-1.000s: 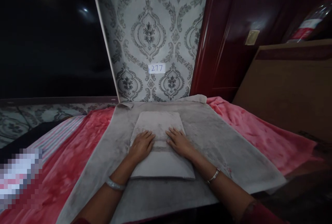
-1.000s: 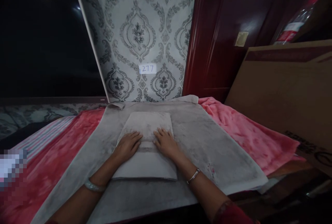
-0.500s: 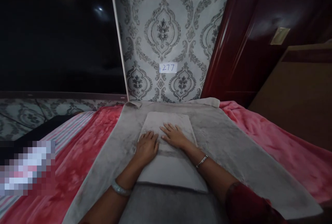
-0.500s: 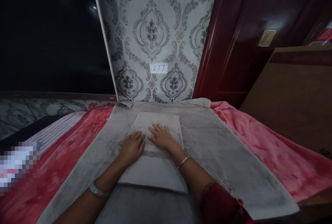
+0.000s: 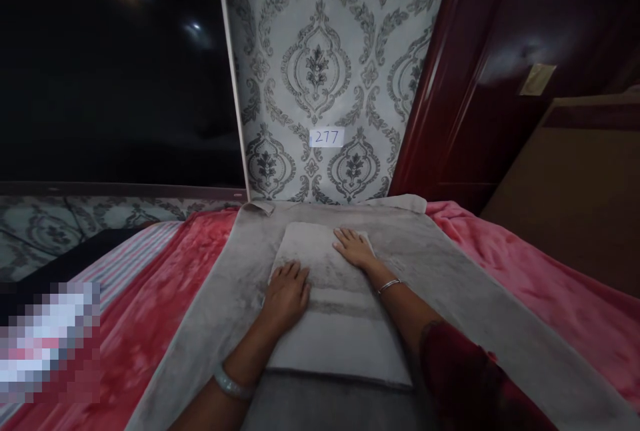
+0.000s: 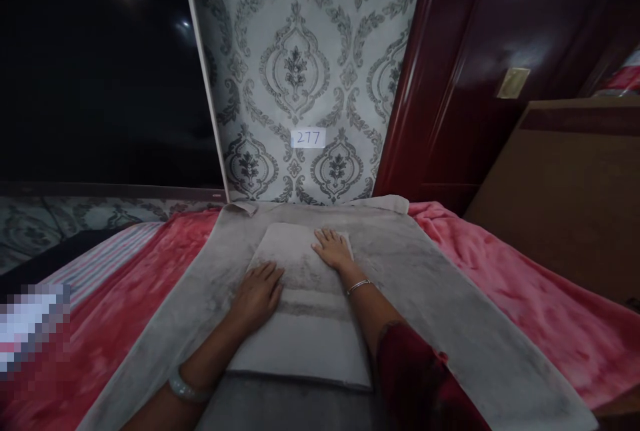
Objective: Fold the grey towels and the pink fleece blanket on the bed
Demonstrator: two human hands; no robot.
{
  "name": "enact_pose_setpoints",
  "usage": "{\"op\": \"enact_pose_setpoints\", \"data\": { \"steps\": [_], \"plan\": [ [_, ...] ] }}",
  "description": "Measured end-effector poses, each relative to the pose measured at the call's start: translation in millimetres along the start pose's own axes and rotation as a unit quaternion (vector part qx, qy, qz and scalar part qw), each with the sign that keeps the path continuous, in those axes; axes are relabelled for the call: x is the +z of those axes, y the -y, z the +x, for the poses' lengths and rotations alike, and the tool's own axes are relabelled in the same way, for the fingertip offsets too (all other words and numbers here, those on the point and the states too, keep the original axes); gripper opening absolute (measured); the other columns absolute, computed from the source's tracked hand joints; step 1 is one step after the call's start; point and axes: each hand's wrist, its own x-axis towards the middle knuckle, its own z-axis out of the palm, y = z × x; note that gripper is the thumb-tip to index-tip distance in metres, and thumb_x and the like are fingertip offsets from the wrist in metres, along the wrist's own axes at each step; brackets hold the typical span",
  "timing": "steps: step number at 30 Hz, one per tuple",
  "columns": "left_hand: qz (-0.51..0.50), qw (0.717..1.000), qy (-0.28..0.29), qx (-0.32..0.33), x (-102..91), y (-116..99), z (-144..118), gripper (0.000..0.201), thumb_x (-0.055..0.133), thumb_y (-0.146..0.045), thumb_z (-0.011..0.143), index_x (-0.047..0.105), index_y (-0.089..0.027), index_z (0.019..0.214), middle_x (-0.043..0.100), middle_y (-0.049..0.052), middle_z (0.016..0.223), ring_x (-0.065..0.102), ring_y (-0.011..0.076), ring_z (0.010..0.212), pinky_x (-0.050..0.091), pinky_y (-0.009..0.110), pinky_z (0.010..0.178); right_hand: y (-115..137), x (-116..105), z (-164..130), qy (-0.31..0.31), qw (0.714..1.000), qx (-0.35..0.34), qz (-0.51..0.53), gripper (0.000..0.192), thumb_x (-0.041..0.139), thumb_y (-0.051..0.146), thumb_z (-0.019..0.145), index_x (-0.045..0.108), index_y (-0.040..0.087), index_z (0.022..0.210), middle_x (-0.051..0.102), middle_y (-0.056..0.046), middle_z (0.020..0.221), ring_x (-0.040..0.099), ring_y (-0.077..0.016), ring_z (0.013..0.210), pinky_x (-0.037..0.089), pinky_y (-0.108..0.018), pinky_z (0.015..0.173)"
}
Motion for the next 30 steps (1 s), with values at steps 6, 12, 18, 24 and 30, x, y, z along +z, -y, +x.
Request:
{"op": "enact_pose_setpoints", "data": {
  "steps": [6, 12, 18, 24, 30],
  "plan": [
    [-0.054, 0.982, -0.160, -0.088, -20.5, 7, -1, 0.023, 0.046, -0.022, 0.092, 0.066, -0.019, 0.104, 0.066, 0.012, 0.112, 0.058, 0.0281, 0.109, 0.046, 0.046, 0.096, 35, -13, -22, -0.012, 0.995, -0.099, 0.009, 0.056, 0.033, 0.041, 0.103, 0.028, 0.028, 0.157, 0.015, -0.007, 0.166, 0.012, -0.0261, 0.153, 0.014, -0.054, 0.120],
    [-0.080, 0.954, -0.043, -0.287, -12.0, 13, -1, 0.068, 0.057, -0.028, 0.083, 0.036, -0.007, 0.144, 0.051, 0.023, 0.138, 0.048, 0.0368, 0.128, 0.042, 0.050, 0.101, 93, 14, -36, 0.032, 0.936, -0.339, 0.088, 0.049, 0.041, 0.032, 0.101, 0.043, 0.033, 0.150, 0.032, -0.002, 0.161, 0.021, -0.0276, 0.150, 0.015, -0.056, 0.120],
    [-0.029, 0.962, 0.025, -0.271, -11.2, 5, -3, 0.069, 0.047, -0.025, 0.086, 0.030, -0.005, 0.150, 0.046, 0.021, 0.147, 0.044, 0.0330, 0.131, 0.037, 0.047, 0.105, 75, 19, 13, 0.037, 0.958, -0.285, 0.018, 0.054, 0.035, 0.047, 0.102, 0.034, 0.033, 0.155, 0.023, -0.002, 0.164, 0.016, -0.0281, 0.152, 0.011, -0.056, 0.121],
    [0.002, 0.964, 0.070, -0.256, -13.6, 3, -1, 0.066, 0.043, -0.025, 0.088, 0.033, -0.009, 0.151, 0.046, 0.018, 0.149, 0.045, 0.0326, 0.130, 0.035, 0.046, 0.105, 41, 12, 51, 0.026, 0.989, -0.141, -0.028, 0.058, 0.029, 0.050, 0.103, 0.027, 0.030, 0.157, 0.021, -0.004, 0.165, 0.018, -0.0276, 0.151, 0.017, -0.051, 0.120],
    [-0.032, 0.956, 0.071, -0.284, -17.4, 7, -1, 0.073, 0.048, -0.031, 0.086, 0.029, -0.007, 0.152, 0.043, 0.020, 0.151, 0.041, 0.0327, 0.135, 0.033, 0.046, 0.109, 41, 5, 53, 0.016, 0.995, -0.089, -0.030, 0.059, 0.028, 0.046, 0.103, 0.027, 0.025, 0.158, 0.021, -0.009, 0.165, 0.019, -0.0317, 0.151, 0.019, -0.058, 0.117]
  ]
}}
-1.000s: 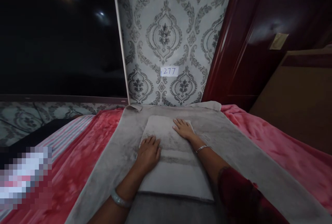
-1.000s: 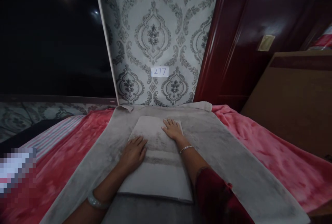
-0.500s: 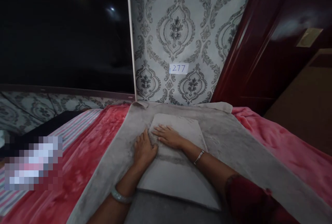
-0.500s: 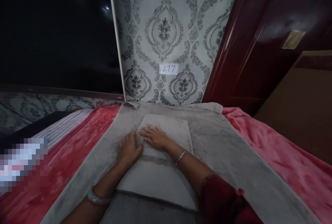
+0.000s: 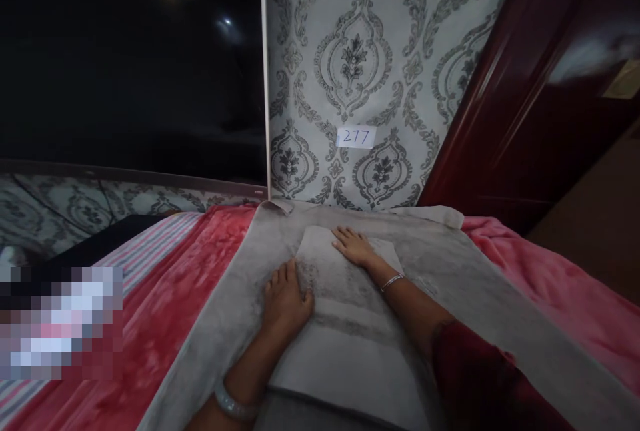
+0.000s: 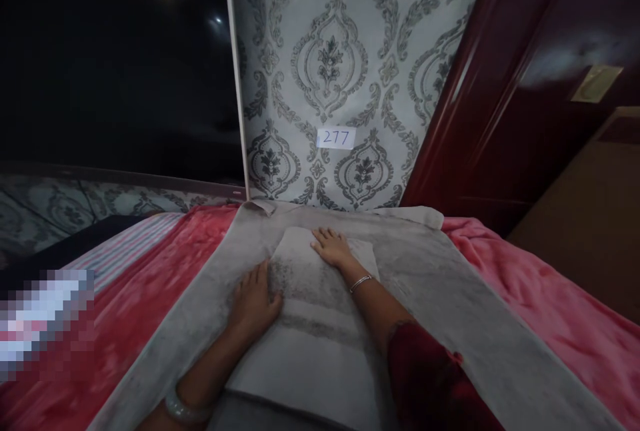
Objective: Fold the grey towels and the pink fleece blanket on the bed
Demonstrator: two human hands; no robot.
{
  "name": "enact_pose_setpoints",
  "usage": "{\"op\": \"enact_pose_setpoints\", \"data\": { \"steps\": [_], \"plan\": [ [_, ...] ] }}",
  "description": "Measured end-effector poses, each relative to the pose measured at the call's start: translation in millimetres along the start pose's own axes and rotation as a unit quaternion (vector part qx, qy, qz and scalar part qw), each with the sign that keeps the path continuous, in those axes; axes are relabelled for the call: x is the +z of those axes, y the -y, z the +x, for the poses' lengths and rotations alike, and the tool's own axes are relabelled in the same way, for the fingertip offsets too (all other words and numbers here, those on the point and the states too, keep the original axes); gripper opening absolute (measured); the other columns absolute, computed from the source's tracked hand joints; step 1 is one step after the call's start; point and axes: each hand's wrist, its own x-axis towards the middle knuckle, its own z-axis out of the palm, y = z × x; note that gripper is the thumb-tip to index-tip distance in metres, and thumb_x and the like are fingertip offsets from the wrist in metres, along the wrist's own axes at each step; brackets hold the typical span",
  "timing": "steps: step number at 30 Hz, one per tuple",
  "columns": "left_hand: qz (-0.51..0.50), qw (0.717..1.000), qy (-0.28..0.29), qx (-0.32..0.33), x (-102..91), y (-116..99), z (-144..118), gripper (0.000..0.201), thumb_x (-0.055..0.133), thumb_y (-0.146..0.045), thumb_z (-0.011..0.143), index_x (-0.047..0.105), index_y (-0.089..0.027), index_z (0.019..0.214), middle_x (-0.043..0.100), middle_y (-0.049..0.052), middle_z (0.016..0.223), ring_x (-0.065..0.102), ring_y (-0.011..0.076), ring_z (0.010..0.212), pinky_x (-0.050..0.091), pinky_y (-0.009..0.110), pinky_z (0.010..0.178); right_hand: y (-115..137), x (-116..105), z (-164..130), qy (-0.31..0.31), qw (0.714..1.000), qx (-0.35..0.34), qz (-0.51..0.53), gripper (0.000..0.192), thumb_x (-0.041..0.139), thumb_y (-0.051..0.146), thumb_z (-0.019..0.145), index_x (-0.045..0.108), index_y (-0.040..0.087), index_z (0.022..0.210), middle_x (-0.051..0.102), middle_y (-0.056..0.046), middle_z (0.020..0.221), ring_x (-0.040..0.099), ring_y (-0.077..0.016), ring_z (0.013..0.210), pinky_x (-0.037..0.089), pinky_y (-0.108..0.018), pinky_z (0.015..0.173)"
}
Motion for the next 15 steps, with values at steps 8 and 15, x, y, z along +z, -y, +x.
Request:
{"op": "enact_pose_setpoints", "data": {
  "steps": [8, 15],
  "plan": [
    [-0.009, 1.000, -0.024, -0.016, 6.3, 1, 1, 0.081, 0.052, -0.030, 0.086, 0.018, -0.006, 0.156, 0.027, 0.024, 0.160, 0.031, 0.0360, 0.145, 0.029, 0.049, 0.113, 57, 8, -25, 0.029, 0.953, -0.299, 0.045, 0.054, 0.037, 0.041, 0.101, 0.031, 0.036, 0.155, 0.029, -0.002, 0.162, 0.015, -0.0282, 0.152, 0.009, -0.061, 0.118],
    [0.008, 1.000, 0.006, -0.009, 7.6, 0, 0, 0.079, 0.049, -0.029, 0.087, 0.019, -0.008, 0.157, 0.025, 0.023, 0.161, 0.030, 0.0338, 0.146, 0.028, 0.048, 0.114, 48, 13, 16, 0.027, 0.981, -0.192, 0.012, 0.055, 0.030, 0.049, 0.103, 0.033, 0.033, 0.155, 0.023, -0.001, 0.164, 0.014, -0.0293, 0.152, 0.012, -0.059, 0.118]
  ]
}}
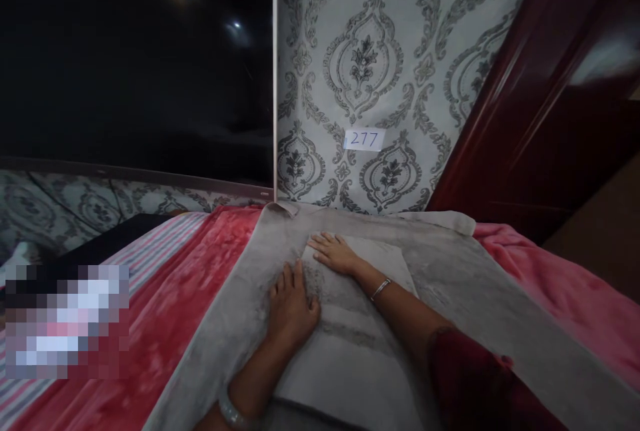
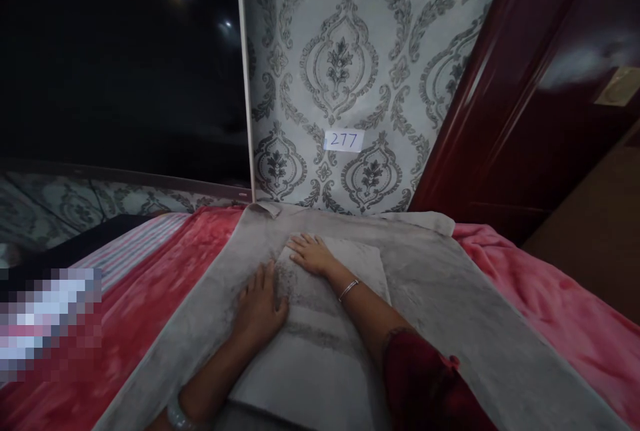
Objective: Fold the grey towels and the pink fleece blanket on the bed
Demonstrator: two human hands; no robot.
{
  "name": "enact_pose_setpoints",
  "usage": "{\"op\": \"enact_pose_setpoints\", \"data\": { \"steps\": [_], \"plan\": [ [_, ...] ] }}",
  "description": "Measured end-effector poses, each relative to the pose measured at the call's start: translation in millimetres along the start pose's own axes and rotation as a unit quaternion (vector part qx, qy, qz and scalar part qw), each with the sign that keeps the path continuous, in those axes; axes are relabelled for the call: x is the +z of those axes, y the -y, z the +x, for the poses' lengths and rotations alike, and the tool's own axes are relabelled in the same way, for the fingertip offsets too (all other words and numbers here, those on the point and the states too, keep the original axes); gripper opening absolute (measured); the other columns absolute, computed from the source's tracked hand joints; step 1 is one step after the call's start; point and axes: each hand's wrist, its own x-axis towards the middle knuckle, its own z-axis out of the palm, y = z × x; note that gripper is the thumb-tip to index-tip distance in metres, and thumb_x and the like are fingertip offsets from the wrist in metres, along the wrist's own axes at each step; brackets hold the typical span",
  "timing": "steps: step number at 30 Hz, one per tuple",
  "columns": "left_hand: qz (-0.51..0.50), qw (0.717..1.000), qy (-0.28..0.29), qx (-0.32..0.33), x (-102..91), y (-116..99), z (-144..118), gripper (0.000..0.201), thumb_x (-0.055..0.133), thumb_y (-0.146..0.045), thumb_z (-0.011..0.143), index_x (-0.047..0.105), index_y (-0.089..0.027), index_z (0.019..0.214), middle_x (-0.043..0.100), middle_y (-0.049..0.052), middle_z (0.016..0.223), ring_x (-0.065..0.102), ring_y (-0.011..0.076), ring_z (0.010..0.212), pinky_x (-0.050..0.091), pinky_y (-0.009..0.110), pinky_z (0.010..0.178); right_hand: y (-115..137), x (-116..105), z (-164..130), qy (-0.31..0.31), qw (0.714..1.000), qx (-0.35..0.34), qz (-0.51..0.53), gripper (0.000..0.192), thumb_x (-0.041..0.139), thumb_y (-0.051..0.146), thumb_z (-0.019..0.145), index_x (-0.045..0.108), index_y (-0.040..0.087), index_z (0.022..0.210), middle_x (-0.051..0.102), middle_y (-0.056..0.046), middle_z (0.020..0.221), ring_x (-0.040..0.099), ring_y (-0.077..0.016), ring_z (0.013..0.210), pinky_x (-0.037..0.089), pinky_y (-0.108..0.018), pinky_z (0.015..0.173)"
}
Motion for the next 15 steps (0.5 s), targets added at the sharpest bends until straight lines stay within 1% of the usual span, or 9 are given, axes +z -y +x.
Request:
{"op": "enact_pose_setpoints", "data": {
  "steps": [4, 6, 8, 10, 12, 14, 15],
  "plan": [
    [0.015, 1.000, 0.005, 0.003, -1.4, 0, 1, 0.076, 0.047, -0.028, 0.088, 0.020, -0.008, 0.157, 0.027, 0.023, 0.160, 0.031, 0.0330, 0.145, 0.029, 0.048, 0.114, -14, -7, 15, -0.003, 0.996, 0.084, -0.004, 0.056, 0.027, 0.049, 0.103, 0.029, 0.033, 0.156, 0.022, -0.002, 0.165, 0.018, -0.0286, 0.151, 0.017, -0.056, 0.118],
    [0.024, 1.000, 0.008, 0.007, -2.4, 1, 1, 0.076, 0.046, -0.029, 0.088, 0.020, -0.009, 0.157, 0.028, 0.023, 0.160, 0.033, 0.0334, 0.144, 0.030, 0.048, 0.113, -14, -12, 17, -0.004, 0.993, 0.115, -0.005, 0.056, 0.024, 0.047, 0.103, 0.028, 0.030, 0.157, 0.023, -0.004, 0.164, 0.020, -0.0294, 0.150, 0.019, -0.057, 0.117],
    [0.032, 0.999, 0.008, 0.011, -3.4, 1, 2, 0.075, 0.046, -0.029, 0.089, 0.021, -0.008, 0.156, 0.030, 0.023, 0.159, 0.034, 0.0338, 0.143, 0.031, 0.048, 0.112, -9, -16, 13, -0.005, 0.991, 0.134, -0.006, 0.057, 0.024, 0.047, 0.103, 0.028, 0.028, 0.157, 0.022, -0.006, 0.165, 0.018, -0.0306, 0.151, 0.018, -0.058, 0.117],
    [0.038, 0.999, 0.004, 0.015, -3.9, 0, 2, 0.073, 0.045, -0.029, 0.089, 0.023, -0.008, 0.156, 0.032, 0.023, 0.158, 0.036, 0.0340, 0.142, 0.032, 0.048, 0.111, -3, -17, -1, -0.009, 0.990, 0.138, -0.010, 0.059, 0.027, 0.050, 0.103, 0.027, 0.028, 0.157, 0.018, -0.007, 0.166, 0.013, -0.0309, 0.152, 0.015, -0.059, 0.118],
    [0.043, 0.999, -0.002, 0.024, -3.9, 0, 3, 0.071, 0.043, -0.028, 0.090, 0.024, -0.008, 0.155, 0.035, 0.023, 0.156, 0.036, 0.0339, 0.142, 0.033, 0.049, 0.110, 1, -13, -24, -0.028, 0.993, 0.112, -0.016, 0.061, 0.029, 0.055, 0.102, 0.025, 0.030, 0.158, 0.014, -0.006, 0.166, 0.009, -0.0303, 0.152, 0.014, -0.059, 0.118],
    [0.047, 0.998, -0.008, 0.036, -3.6, 0, 4, 0.070, 0.043, -0.028, 0.090, 0.025, -0.008, 0.155, 0.037, 0.023, 0.155, 0.038, 0.0341, 0.140, 0.033, 0.050, 0.109, -3, -7, -52, -0.043, 0.996, 0.076, -0.015, 0.062, 0.028, 0.058, 0.101, 0.025, 0.034, 0.157, 0.015, -0.004, 0.166, 0.008, -0.0294, 0.153, 0.012, -0.059, 0.118],
    [0.048, 0.998, -0.009, 0.040, -3.6, 0, 4, 0.070, 0.043, -0.028, 0.090, 0.026, -0.008, 0.155, 0.038, 0.023, 0.154, 0.039, 0.0344, 0.139, 0.034, 0.050, 0.109, -9, -4, -66, -0.046, 0.996, 0.070, -0.012, 0.061, 0.028, 0.059, 0.101, 0.026, 0.035, 0.157, 0.016, -0.003, 0.166, 0.009, -0.0291, 0.153, 0.012, -0.059, 0.118]
  ]
}}
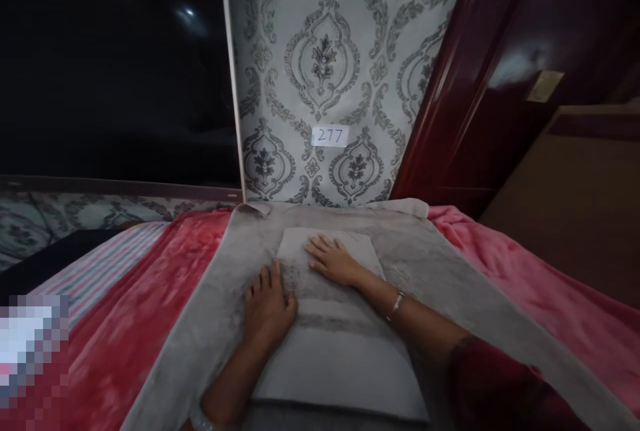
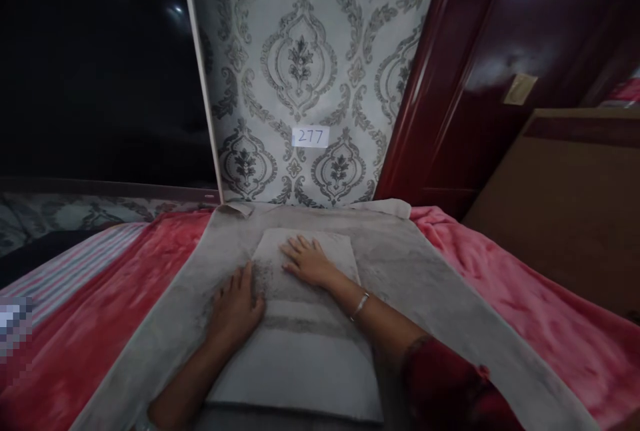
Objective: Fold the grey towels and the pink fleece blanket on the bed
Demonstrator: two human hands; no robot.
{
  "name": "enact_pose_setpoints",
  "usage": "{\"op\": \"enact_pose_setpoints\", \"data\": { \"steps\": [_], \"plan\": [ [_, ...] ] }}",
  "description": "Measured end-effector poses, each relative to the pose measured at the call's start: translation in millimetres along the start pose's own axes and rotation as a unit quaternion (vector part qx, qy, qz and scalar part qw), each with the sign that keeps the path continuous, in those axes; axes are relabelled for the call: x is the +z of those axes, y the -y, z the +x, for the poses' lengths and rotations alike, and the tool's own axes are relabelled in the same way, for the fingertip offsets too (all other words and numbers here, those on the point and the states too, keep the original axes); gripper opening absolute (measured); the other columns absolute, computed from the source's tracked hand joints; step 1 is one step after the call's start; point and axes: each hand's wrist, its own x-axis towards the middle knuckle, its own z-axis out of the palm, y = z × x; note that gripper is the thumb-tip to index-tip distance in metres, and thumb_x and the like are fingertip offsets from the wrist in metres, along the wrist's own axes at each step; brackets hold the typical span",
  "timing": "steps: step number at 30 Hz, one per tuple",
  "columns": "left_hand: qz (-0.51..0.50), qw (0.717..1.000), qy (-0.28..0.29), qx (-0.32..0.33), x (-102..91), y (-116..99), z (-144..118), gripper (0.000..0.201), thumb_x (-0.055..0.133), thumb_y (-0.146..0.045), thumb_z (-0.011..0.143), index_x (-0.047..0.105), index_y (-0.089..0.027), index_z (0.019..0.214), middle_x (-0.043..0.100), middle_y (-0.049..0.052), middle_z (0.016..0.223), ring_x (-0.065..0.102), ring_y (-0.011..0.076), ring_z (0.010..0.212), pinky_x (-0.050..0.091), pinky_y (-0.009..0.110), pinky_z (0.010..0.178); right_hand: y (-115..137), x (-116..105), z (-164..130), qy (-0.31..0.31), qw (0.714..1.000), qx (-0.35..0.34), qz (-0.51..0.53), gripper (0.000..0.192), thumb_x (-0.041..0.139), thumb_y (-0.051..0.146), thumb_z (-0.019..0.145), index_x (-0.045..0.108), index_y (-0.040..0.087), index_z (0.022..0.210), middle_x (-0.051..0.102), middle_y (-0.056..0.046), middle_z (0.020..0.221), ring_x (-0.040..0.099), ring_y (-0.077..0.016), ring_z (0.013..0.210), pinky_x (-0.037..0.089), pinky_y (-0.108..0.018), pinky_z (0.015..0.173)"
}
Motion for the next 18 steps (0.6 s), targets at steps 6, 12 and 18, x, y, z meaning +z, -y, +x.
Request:
{"op": "enact_pose_setpoints", "data": {
  "steps": [6, 12, 18],
  "plan": [
    [-0.006, 1.000, 0.014, 0.008, -8.3, -1, 0, 0.069, 0.040, -0.030, 0.090, 0.027, -0.008, 0.154, 0.046, 0.021, 0.148, 0.043, 0.0354, 0.133, 0.035, 0.050, 0.106, -75, -2, -45, -0.063, 0.968, 0.229, 0.086, 0.059, 0.036, 0.045, 0.100, 0.034, 0.024, 0.155, 0.027, -0.009, 0.163, 0.020, -0.0289, 0.151, 0.017, -0.055, 0.120],
    [-0.027, 0.999, 0.009, 0.029, -14.6, 2, 3, 0.068, 0.043, -0.032, 0.090, 0.030, -0.008, 0.152, 0.055, 0.022, 0.139, 0.049, 0.0353, 0.127, 0.039, 0.050, 0.102, -80, 18, -94, -0.111, 0.939, 0.299, 0.129, 0.064, 0.026, 0.039, 0.100, 0.020, 0.016, 0.159, 0.040, -0.013, 0.156, 0.037, -0.0245, 0.144, 0.032, -0.045, 0.116],
    [-0.179, 0.984, -0.006, 0.019, -12.5, 15, 15, 0.068, 0.051, -0.034, 0.084, 0.043, -0.007, 0.145, 0.066, 0.016, 0.117, 0.060, 0.0300, 0.105, 0.045, 0.040, 0.092, -26, 38, -147, -0.174, 0.923, 0.277, 0.205, 0.071, 0.043, 0.047, 0.094, 0.030, 0.015, 0.156, 0.040, -0.014, 0.156, 0.034, -0.0288, 0.145, 0.025, -0.048, 0.120]
  ]
}}
